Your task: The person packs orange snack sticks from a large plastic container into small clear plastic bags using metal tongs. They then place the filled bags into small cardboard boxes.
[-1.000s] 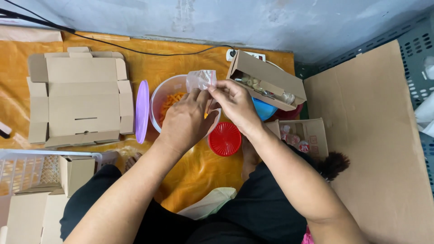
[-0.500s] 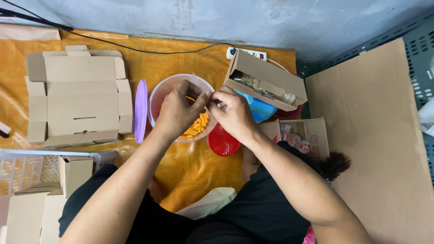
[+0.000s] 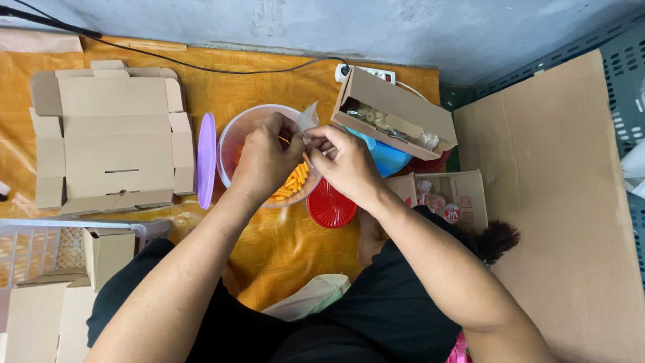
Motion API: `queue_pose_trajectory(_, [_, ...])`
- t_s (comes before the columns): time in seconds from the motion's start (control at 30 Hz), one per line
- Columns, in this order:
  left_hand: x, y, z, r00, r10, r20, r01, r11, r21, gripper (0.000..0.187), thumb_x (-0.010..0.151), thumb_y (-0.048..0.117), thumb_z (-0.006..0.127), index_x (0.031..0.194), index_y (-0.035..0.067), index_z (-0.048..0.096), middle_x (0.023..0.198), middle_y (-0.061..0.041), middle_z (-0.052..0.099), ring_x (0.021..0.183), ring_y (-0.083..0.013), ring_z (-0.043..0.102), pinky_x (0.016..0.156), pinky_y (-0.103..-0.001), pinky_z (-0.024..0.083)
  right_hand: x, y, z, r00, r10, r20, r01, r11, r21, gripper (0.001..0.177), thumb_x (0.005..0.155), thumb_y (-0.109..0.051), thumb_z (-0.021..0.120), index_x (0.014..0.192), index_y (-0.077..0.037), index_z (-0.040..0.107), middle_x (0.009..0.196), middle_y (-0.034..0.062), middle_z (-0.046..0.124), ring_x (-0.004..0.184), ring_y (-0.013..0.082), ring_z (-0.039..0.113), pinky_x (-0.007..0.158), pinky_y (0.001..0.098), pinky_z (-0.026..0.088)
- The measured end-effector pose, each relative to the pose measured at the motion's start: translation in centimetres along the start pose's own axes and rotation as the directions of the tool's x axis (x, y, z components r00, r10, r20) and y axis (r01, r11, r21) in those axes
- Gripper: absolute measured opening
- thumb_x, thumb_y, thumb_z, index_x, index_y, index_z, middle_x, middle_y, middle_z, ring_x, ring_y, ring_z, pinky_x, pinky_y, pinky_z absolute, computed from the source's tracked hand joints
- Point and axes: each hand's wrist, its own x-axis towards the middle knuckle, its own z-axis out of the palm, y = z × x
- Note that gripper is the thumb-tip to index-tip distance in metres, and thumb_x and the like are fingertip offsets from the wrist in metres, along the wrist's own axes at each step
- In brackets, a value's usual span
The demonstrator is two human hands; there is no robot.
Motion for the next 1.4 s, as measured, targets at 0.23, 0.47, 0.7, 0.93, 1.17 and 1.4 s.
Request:
queue_pose_trajectory(0.23, [-1.2, 0.9, 0.1, 0.998, 0.066, 0.0, -0.065, 0.982, 0.176, 0.028, 0.073, 0.012, 0.049, 0.099, 0.004, 0.042, 0.077, -0.015, 0.058, 0.079, -0.0324, 0.058, 0.073, -0.043, 0.044, 0.5, 1.3, -0.5, 0.991, -0.099, -0.086, 0.07, 0.954, -0.291, 0.017, 0.066, -0.003, 0.059, 0.082, -0.006, 0.055, 0.062, 0.0081, 0.054, 0.054, 0.0193, 0.057, 0.043, 0.0262, 0.047])
queue_pose_trajectory(0.47, [-0.5, -1.4, 1.5, 0.977, 0.204, -0.058, -0.138, 0.818, 0.559, 0.018, 0.073, 0.021, 0.045, 0.09, 0.015, 0.044, 0.078, -0.009, 0.056, 0.072, -0.0299, 0.059, 0.063, -0.038, 0.047, 0.6, 1.1, -0.7, 0.942, -0.331, -0.064, 0.22, 0.749, -0.625, 0.018, 0.066, -0.005, 0.058, 0.082, -0.01, 0.05, 0.067, 0.0042, 0.051, 0.059, 0.0202, 0.058, 0.05, 0.0296, 0.047])
queue_pose_trajectory(0.7, [0.1, -2.1, 0.5, 0.926, 0.374, -0.047, -0.253, 0.71, 0.657, 0.025, 0.075, 0.021, 0.052, 0.099, 0.018, 0.045, 0.081, -0.007, 0.053, 0.066, -0.0304, 0.06, 0.056, -0.039, 0.049, 0.1, 1.7, 0.7, 0.948, -0.314, 0.058, 0.295, 0.79, -0.537, 0.021, 0.068, -0.007, 0.056, 0.087, -0.012, 0.047, 0.069, 0.0043, 0.048, 0.062, 0.0233, 0.057, 0.051, 0.0325, 0.047])
queue_pose_trajectory(0.93, [-0.5, -2.7, 0.4, 0.85, 0.523, 0.058, -0.341, 0.464, 0.817, 0.008, 0.079, 0.028, 0.052, 0.084, 0.022, 0.055, 0.068, 0.003, 0.053, 0.055, -0.0204, 0.06, 0.048, -0.03, 0.049, 0.8, 1.9, 0.8, 0.946, -0.32, -0.04, 0.197, 0.671, -0.715, 0.026, 0.062, -0.001, 0.053, 0.085, -0.009, 0.042, 0.076, 0.0079, 0.038, 0.065, 0.0334, 0.051, 0.051, 0.0416, 0.043])
queue_pose_trajectory(1.17, [-0.8, -2.3, -0.5, 0.806, 0.587, 0.07, -0.425, 0.491, 0.76, 0.013, 0.084, 0.019, 0.054, 0.091, 0.019, 0.064, 0.073, -0.004, 0.056, 0.056, -0.0249, 0.055, 0.043, -0.033, 0.042, 0.6, 1.8, 2.1, 1.0, -0.02, -0.01, 0.007, 0.681, -0.733, 0.017, 0.069, -0.004, 0.048, 0.085, -0.01, 0.043, 0.079, 0.0093, 0.049, 0.063, 0.0312, 0.055, 0.052, 0.0431, 0.039])
queue_pose_trajectory(1.4, [-1.1, -3.2, -1.0, 0.829, 0.554, 0.075, -0.327, 0.372, 0.869, 0.026, 0.084, 0.023, 0.051, 0.105, 0.028, 0.067, 0.086, 0.004, 0.062, 0.064, -0.0177, 0.06, 0.051, -0.029, 0.048, 0.8, 0.7, 1.8, 0.993, -0.102, -0.052, 0.043, 0.755, -0.654, 0.029, 0.076, -0.002, 0.053, 0.102, -0.007, 0.04, 0.091, 0.0122, 0.047, 0.062, 0.0236, 0.057, 0.057, 0.0355, 0.047])
